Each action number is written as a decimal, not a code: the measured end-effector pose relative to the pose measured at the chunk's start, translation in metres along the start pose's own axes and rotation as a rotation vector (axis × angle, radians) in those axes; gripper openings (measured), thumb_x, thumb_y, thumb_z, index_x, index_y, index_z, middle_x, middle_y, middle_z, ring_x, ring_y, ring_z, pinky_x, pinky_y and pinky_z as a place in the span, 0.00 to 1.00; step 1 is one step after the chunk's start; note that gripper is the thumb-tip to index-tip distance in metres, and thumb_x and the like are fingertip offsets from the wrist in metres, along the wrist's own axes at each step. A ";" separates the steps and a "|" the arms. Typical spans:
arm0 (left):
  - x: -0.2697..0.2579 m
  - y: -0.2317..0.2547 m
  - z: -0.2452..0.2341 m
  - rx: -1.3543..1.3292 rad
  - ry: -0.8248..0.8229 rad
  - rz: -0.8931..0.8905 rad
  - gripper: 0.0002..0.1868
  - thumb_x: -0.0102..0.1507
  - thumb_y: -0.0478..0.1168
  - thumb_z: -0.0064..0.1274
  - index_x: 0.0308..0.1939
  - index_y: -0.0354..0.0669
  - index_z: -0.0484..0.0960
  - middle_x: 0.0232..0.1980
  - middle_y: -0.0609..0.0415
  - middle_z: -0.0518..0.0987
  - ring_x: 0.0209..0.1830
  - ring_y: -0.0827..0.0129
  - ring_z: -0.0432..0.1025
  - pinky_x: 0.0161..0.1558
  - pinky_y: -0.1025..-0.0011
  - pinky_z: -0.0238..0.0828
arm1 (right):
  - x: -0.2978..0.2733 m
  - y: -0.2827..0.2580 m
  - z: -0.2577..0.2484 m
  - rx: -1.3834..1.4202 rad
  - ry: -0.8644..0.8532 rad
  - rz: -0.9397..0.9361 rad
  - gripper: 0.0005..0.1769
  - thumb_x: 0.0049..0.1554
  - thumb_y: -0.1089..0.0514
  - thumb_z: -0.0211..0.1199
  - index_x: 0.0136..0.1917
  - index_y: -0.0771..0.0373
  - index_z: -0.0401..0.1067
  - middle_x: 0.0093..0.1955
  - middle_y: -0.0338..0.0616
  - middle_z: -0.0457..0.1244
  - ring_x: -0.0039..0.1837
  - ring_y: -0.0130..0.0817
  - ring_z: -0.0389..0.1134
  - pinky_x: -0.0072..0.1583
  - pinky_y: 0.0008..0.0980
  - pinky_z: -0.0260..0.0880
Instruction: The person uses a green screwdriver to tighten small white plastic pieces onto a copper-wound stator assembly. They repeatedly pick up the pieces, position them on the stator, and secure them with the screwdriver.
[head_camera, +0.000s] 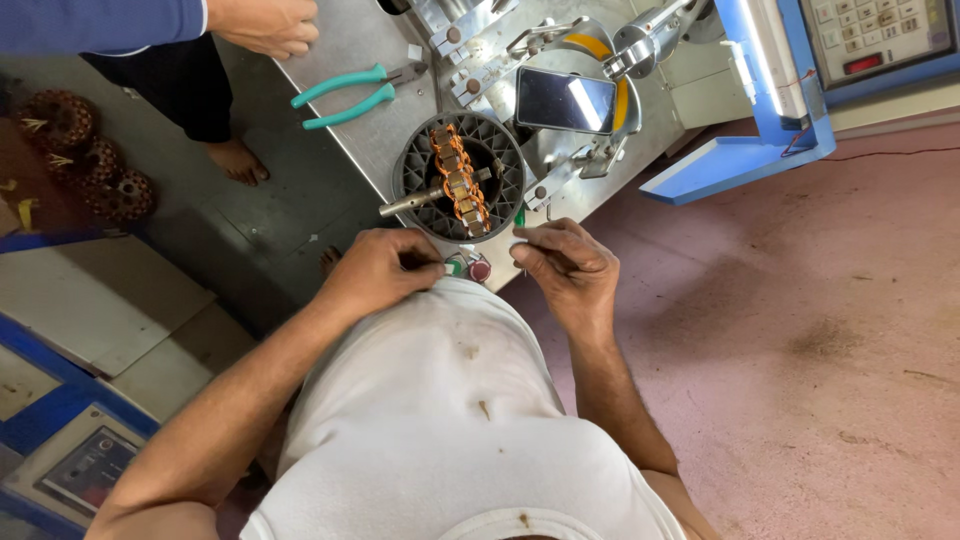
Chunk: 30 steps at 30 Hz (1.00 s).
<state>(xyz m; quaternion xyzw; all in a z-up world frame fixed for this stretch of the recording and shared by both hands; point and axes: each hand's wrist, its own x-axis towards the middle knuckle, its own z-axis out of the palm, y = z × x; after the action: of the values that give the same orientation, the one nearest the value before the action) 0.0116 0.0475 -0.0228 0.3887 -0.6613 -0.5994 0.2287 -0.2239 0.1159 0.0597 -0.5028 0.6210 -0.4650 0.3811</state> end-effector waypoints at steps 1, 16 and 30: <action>0.003 -0.015 0.002 -0.024 0.008 -0.099 0.09 0.57 0.39 0.66 0.36 0.37 0.89 0.34 0.51 0.87 0.30 0.72 0.81 0.37 0.70 0.78 | 0.002 -0.001 0.003 -0.055 0.032 0.005 0.11 0.55 0.67 0.73 0.52 0.64 0.80 0.47 0.41 0.70 0.42 0.20 0.70 0.42 0.18 0.71; 0.045 -0.106 0.061 -0.174 0.186 -0.492 0.10 0.61 0.39 0.63 0.41 0.35 0.88 0.30 0.51 0.86 0.24 0.73 0.80 0.28 0.74 0.79 | 0.032 -0.008 0.036 -0.400 0.046 -0.335 0.09 0.57 0.66 0.74 0.52 0.61 0.80 0.49 0.39 0.70 0.50 0.25 0.74 0.51 0.25 0.77; 0.030 -0.064 0.024 0.205 0.084 -0.220 0.14 0.59 0.47 0.67 0.43 0.43 0.91 0.36 0.48 0.87 0.34 0.60 0.81 0.40 0.63 0.77 | 0.030 -0.004 0.042 -0.555 0.075 -0.466 0.06 0.59 0.66 0.73 0.49 0.61 0.78 0.50 0.39 0.69 0.50 0.26 0.74 0.49 0.25 0.79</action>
<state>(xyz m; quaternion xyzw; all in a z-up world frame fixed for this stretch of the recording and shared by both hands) -0.0089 0.0398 -0.0940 0.5049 -0.6624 -0.5333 0.1479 -0.1895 0.0779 0.0516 -0.6976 0.6060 -0.3713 0.0909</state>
